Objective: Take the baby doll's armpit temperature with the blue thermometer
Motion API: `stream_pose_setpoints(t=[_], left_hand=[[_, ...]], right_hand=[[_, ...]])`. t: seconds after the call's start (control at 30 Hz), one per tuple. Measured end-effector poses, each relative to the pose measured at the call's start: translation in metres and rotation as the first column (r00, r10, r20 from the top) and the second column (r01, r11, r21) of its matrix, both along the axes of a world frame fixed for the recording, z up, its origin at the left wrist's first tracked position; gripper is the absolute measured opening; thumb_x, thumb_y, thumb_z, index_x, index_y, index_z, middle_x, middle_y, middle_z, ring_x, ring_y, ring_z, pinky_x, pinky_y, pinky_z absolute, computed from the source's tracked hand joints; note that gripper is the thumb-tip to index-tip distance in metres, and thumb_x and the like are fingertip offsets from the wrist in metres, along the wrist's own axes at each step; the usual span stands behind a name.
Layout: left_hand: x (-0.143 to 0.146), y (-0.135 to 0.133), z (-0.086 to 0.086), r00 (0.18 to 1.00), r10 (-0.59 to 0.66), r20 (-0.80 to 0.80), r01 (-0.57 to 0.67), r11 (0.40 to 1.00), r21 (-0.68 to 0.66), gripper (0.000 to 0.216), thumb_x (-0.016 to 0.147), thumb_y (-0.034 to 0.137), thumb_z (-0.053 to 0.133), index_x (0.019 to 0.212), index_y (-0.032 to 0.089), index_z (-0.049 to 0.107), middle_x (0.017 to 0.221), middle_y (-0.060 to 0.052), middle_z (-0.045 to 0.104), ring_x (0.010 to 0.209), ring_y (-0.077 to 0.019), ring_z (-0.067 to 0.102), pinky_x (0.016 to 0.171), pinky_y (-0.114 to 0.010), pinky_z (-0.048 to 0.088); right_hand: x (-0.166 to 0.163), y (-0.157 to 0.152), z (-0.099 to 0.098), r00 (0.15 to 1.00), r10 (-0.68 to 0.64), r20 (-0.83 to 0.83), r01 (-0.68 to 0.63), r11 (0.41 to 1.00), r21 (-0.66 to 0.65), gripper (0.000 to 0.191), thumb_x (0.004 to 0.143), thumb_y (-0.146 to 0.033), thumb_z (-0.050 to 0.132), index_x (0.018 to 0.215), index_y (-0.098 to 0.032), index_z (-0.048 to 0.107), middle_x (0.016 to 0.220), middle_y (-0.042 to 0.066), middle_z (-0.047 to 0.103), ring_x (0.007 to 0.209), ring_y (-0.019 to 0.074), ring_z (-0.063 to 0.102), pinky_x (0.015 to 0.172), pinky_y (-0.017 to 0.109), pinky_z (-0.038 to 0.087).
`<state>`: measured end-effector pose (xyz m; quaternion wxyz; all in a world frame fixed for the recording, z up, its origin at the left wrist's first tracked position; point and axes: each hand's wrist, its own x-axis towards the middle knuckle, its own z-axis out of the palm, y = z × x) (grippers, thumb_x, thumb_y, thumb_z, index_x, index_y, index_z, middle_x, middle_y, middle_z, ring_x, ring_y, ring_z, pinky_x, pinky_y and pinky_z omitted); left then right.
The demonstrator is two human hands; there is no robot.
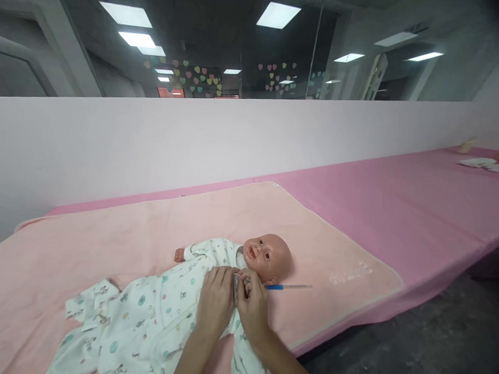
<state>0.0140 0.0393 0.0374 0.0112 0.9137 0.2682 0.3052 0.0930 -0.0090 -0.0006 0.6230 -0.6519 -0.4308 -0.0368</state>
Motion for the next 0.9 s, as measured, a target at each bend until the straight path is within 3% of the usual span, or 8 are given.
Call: stream_pose_setpoints(t=[0.2,0.5,0.9], left_hand=[[0.006,-0.008,-0.005,0.991,0.125,0.041,-0.125,0.992,-0.012,0.018,0.085,0.018,0.039,0.095,0.017,0.054,0.09,-0.006,0.058,0.083,-0.0209,0.049,0.076,-0.035,0.038],[0.007,-0.031,-0.018,0.931,0.321,0.172,-0.327,0.945,0.005,0.021,0.087,0.016,0.036,0.098,0.016,0.053,0.102,-0.008,0.055,0.094,-0.0199,0.048,0.083,-0.034,0.038],[0.005,-0.035,-0.025,0.92,0.332,0.209,-0.332,0.943,-0.039,0.019,0.088,0.015,0.036,0.096,0.017,0.053,0.098,-0.006,0.054,0.09,-0.0184,0.047,0.08,-0.035,0.04]], right_hand=[[0.003,-0.002,0.005,0.993,0.111,-0.049,-0.109,0.993,0.033,0.017,0.087,-0.019,0.033,0.082,-0.021,0.05,0.08,0.005,0.062,0.075,0.0158,0.059,0.069,0.028,0.045],[0.006,-0.007,0.006,0.976,0.202,-0.084,-0.2,0.979,0.023,0.016,0.086,-0.018,0.035,0.08,-0.019,0.05,0.078,0.005,0.061,0.074,0.0165,0.057,0.07,0.028,0.043],[0.007,-0.009,0.003,0.98,0.196,-0.028,-0.196,0.981,0.01,0.02,0.085,-0.017,0.039,0.08,-0.018,0.058,0.078,0.004,0.065,0.072,0.0157,0.059,0.069,0.025,0.041]])
